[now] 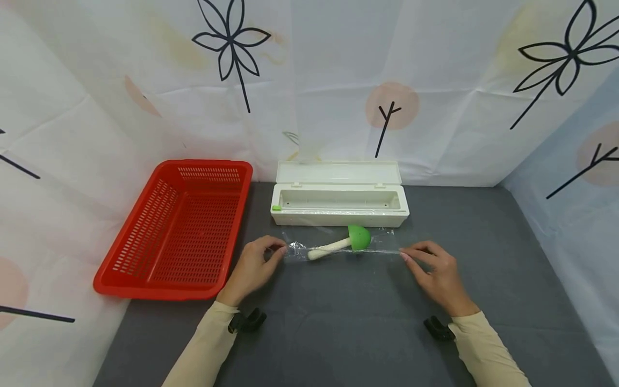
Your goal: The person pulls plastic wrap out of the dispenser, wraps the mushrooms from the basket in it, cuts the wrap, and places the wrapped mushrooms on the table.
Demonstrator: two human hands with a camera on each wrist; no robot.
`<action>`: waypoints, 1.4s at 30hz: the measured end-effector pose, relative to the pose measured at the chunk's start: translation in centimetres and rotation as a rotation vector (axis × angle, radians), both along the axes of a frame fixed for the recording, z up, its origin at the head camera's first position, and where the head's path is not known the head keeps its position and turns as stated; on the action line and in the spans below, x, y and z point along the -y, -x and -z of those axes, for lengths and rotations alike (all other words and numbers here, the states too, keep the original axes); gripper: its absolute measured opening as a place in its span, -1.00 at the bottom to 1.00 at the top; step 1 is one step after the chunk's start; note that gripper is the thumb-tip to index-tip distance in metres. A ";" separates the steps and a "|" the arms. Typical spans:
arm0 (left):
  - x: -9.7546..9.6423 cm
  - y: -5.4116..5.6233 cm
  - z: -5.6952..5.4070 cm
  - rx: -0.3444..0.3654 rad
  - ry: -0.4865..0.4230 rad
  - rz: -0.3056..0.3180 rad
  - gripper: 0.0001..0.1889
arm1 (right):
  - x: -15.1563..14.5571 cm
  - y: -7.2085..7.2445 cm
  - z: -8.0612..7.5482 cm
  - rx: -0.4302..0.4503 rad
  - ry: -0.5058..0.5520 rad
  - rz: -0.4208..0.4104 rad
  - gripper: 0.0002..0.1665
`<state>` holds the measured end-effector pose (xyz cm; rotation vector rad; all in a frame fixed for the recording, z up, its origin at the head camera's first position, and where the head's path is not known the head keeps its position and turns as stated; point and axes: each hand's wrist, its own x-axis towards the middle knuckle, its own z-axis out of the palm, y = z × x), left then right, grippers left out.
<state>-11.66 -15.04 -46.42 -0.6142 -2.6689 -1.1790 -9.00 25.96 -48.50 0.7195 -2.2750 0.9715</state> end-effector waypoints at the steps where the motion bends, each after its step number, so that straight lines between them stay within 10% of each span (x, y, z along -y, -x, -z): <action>1: -0.2 0.3 -0.2 -0.009 -0.001 -0.015 -0.92 | 0.0 0.3 -0.3 0.004 -0.007 0.016 -0.86; 12: -1.9 3.1 -2.7 0.009 -0.020 -0.134 -0.91 | 1.1 3.0 -2.6 0.109 -0.080 0.099 -0.82; 26: -0.4 0.2 -4.4 0.138 -0.117 0.059 -0.93 | 0.7 0.2 -3.6 0.245 0.099 -0.008 -0.76; 42: 0.1 -1.2 -4.7 0.194 -0.097 0.105 -0.96 | 0.9 -1.1 -3.0 0.259 0.027 -0.130 -0.72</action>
